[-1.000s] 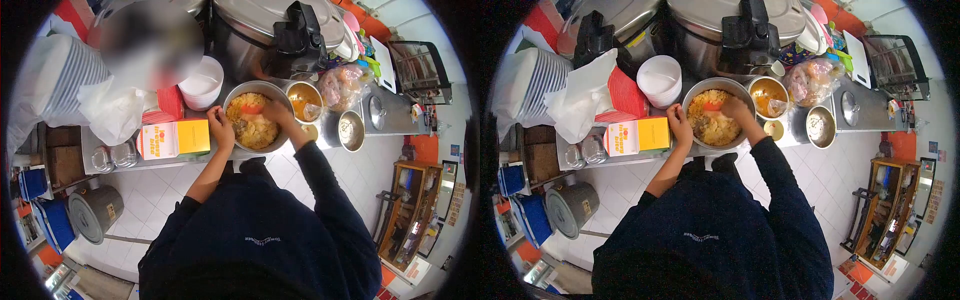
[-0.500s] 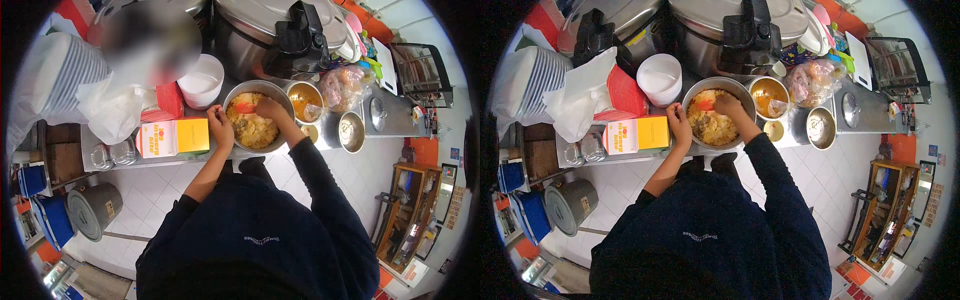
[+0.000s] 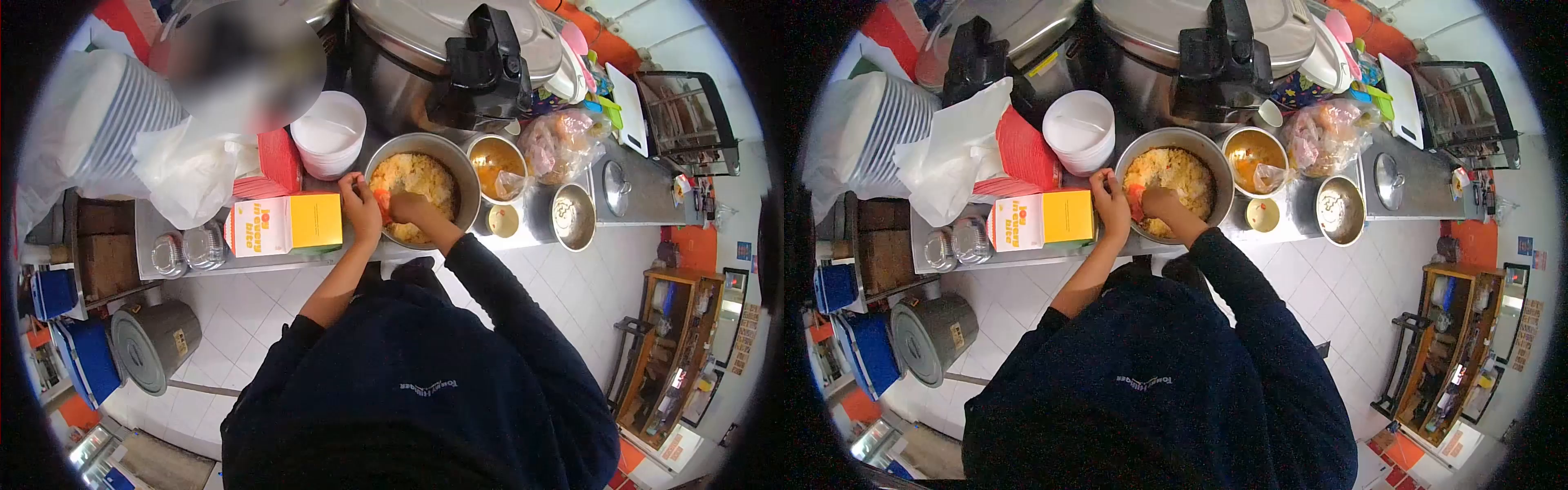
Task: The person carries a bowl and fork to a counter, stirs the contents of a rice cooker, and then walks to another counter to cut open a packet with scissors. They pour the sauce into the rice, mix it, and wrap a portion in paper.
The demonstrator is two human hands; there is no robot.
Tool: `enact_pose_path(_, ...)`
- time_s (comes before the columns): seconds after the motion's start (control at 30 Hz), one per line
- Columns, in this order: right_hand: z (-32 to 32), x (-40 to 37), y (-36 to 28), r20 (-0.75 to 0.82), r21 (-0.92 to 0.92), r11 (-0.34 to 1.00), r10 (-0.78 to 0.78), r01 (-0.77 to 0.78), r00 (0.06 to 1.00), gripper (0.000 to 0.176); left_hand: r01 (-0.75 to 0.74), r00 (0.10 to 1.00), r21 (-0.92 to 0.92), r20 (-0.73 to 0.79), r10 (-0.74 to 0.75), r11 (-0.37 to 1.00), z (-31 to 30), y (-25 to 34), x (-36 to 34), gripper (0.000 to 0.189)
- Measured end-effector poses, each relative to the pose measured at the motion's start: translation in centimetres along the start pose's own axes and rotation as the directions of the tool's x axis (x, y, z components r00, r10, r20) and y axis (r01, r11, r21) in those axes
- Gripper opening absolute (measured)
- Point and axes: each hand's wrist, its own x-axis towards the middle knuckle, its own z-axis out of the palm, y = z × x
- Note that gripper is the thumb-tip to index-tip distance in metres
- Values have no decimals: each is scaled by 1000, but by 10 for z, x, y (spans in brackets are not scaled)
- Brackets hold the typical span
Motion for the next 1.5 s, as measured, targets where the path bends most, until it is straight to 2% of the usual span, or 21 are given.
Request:
enact_pose_path(0.07,-22,-14,7,22,-28,999,-31,31,999,33,11,1000,-28,-6,-12,1000,0,1,2,17)
enact_pose_path(0.13,-68,-48,24,14,-42,997,68,-67,998,33,-11,1000,9,-8,11,1000,-1,1,0,16)
enact_pose_path(0.17,-68,-50,33,15,-50,997,65,-64,998,33,-8,1000,7,-15,9,1000,-1,0,0,16)
enact_pose_path(0.2,-64,-50,41,-271,-161,977,93,-140,958,30,-6,1000,-15,-10,6,1000,-1,-2,0,15)
enact_pose_path(0.23,-60,-47,46,-538,-241,940,79,-243,839,26,-6,1000,-38,-3,6,999,0,-3,0,15)
enact_pose_path(0.37,-35,-16,46,-450,-263,937,93,-232,888,17,55,998,-39,26,-54,998,-2,3,3,19)
enact_pose_path(0.43,-18,-30,52,-569,-305,948,-109,-86,815,16,65,998,-44,22,-64,997,-2,5,1,18)
enact_pose_path(0.47,-16,-37,63,-588,-363,929,-166,-76,792,14,74,997,-43,25,-73,996,-1,4,-1,18)
enact_pose_path(0.5,-24,-50,66,-582,-363,929,-163,-75,796,14,58,998,-34,18,-57,998,-1,2,0,17)
enact_pose_path(0.57,-39,-72,68,-537,-262,956,-33,-130,843,16,46,999,-18,20,-45,999,-1,-4,1,16)
enact_pose_path(0.63,-39,-78,66,-531,-228,967,-25,-114,847,17,-32,999,-33,-9,32,999,2,-9,1,16)
enact_pose_path(0.7,-36,-81,63,-528,-167,983,-22,-78,849,19,-16,1000,-32,-2,16,999,2,-9,0,17)
enact_pose_path(0.9,30,-29,34,-400,-263,965,-90,-20,912,21,35,999,-39,6,-35,999,1,-4,0,16)
enact_pose_path(0.97,25,-31,35,-444,-271,962,-110,-17,889,22,56,998,-46,7,-56,997,0,-5,0,16)
enact_pose_path(1.07,-28,-66,29,-399,21,996,83,-82,913,25,67,998,-47,14,-67,997,1,-4,2,16)
enact_pose_path(1.1,-23,-65,27,-395,21,996,83,-82,915,25,51,999,-38,0,-51,998,1,-5,2,16)
enact_pose_path(1.17,-8,-58,19,-299,-20,1000,-28,23,954,21,40,999,-27,-5,-40,999,2,-4,0,16)
enact_pose_path(1.27,2,-42,-3,-218,-80,997,0,-18,976,22,17,1000,-45,-12,-17,999,1,-1,0,17)
enact_pose_path(1.33,7,-30,-10,-214,-84,996,-1,-17,977,22,111,994,-67,16,-110,992,1,-4,1,18)
enact_pose_path(1.4,12,-21,-10,-208,-90,996,5,-24,978,22,87,996,-64,12,-86,994,1,-1,0,18)
enact_pose_path(1.5,7,-22,-10,-316,-156,988,-28,-23,948,20,56,998,-61,3,-56,997,2,-3,0,19)
